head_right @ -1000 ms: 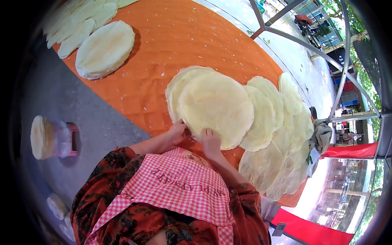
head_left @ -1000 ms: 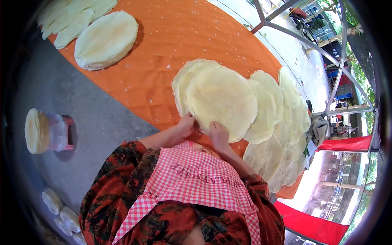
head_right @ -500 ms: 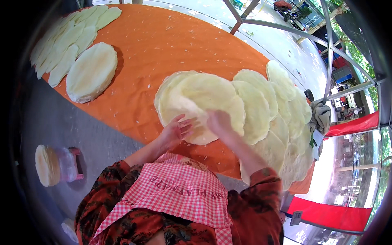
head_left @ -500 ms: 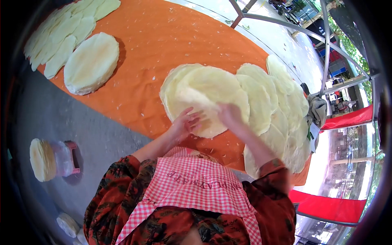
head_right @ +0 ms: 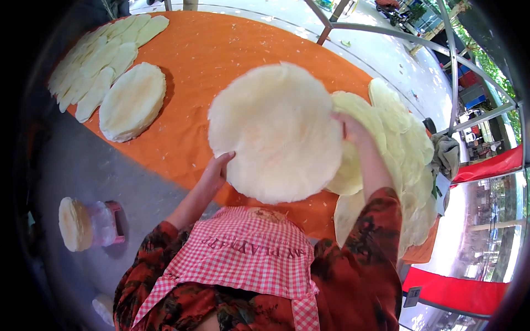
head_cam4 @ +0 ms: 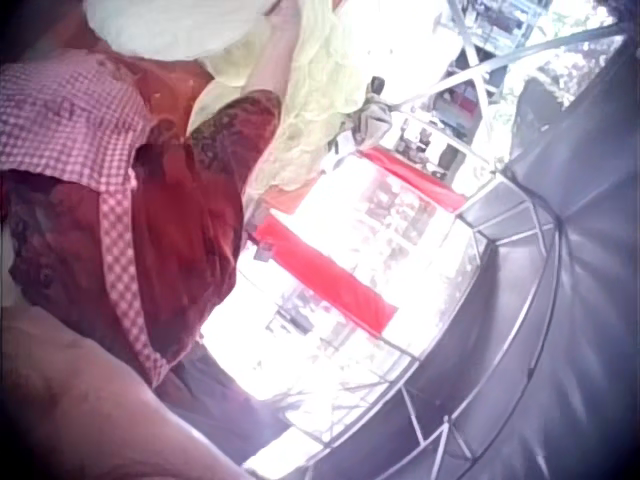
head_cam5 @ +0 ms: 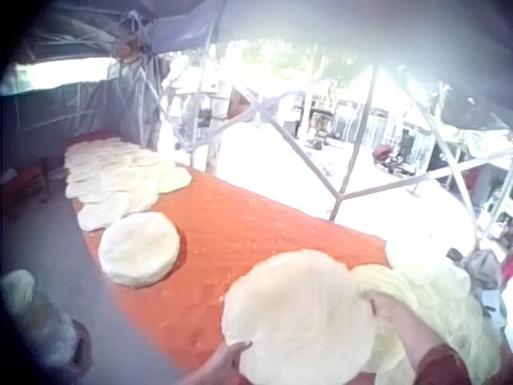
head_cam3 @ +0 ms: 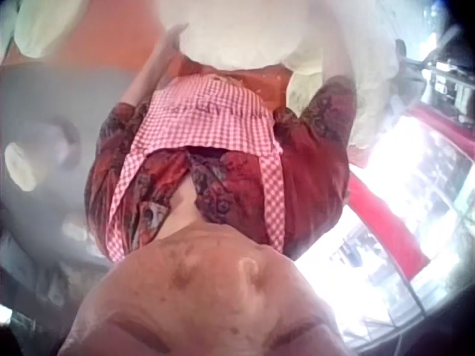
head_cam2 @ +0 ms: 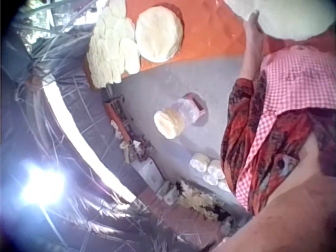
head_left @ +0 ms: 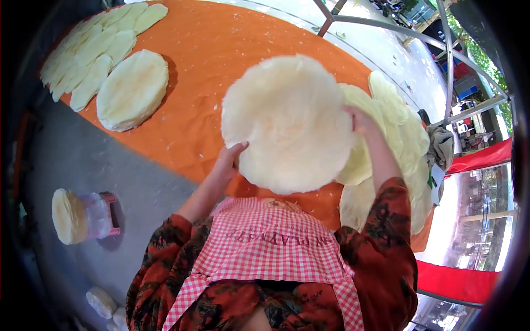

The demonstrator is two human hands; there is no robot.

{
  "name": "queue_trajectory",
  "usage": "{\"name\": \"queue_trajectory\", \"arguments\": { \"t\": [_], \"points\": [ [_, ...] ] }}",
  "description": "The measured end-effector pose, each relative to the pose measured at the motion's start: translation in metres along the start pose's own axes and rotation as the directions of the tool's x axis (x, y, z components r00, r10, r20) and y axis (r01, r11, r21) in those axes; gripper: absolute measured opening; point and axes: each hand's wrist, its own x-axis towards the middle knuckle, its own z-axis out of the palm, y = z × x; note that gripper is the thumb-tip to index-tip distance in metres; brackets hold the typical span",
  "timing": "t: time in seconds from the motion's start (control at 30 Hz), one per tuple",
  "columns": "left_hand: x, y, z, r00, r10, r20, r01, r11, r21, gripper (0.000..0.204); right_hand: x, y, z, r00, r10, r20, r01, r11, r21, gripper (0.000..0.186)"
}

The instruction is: The person peels thin dough sheets from a large overlapping arrangement on a table and stacks them into several distinct piles by hand.

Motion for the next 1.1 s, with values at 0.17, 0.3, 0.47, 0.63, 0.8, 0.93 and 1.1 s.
{"name": "queue_trajectory", "arguments": {
  "t": [0.17, 0.3, 0.47, 0.63, 0.8, 0.93, 1.1],
  "points": [
    [0.009, -0.021, -0.036, 0.955, -0.088, -0.284, 0.168, 0.947, 0.273, 0.046, 0.022, 0.126, 0.011, 0.971, 0.142, -0.192, -0.156, 0.986, -0.058, 0.043],
    [0.024, -0.024, -0.023, 0.936, -0.102, -0.337, 0.222, 0.913, 0.342, 0.043, 0.023, 0.145, -0.031, 0.974, 0.085, -0.212, -0.094, 0.995, -0.033, 0.052],
    [0.006, -0.015, -0.019, 0.915, -0.081, -0.394, 0.235, 0.902, 0.361, 0.041, -0.016, 0.141, -0.004, 0.958, 0.09, -0.272, -0.134, 0.98, -0.148, 0.051],
    [0.016, -0.018, -0.023, 0.927, -0.131, -0.353, 0.247, 0.919, 0.308, 0.041, -0.036, 0.18, -0.017, 0.947, 0.192, -0.257, -0.14, 0.968, 0.206, 0.049],
    [0.022, -0.003, -0.015, 0.894, -0.241, -0.378, 0.346, 0.907, 0.242, 0.042, -0.073, 0.212, 0.015, 0.992, 0.008, -0.128, 0.07, 0.805, 0.589, 0.058],
    [0.029, 0.006, -0.019, 0.869, -0.295, -0.398, 0.436, 0.836, 0.333, 0.045, -0.093, 0.22, 0.047, 0.979, -0.002, -0.205, 0.146, 0.708, 0.691, 0.063],
    [0.004, -0.03, -0.018, 0.916, 0.128, -0.381, 0.136, 0.794, 0.592, 0.049, -0.053, 0.229, 0.045, 0.955, -0.059, -0.29, 0.205, 0.839, 0.504, 0.06]
  ]
}}
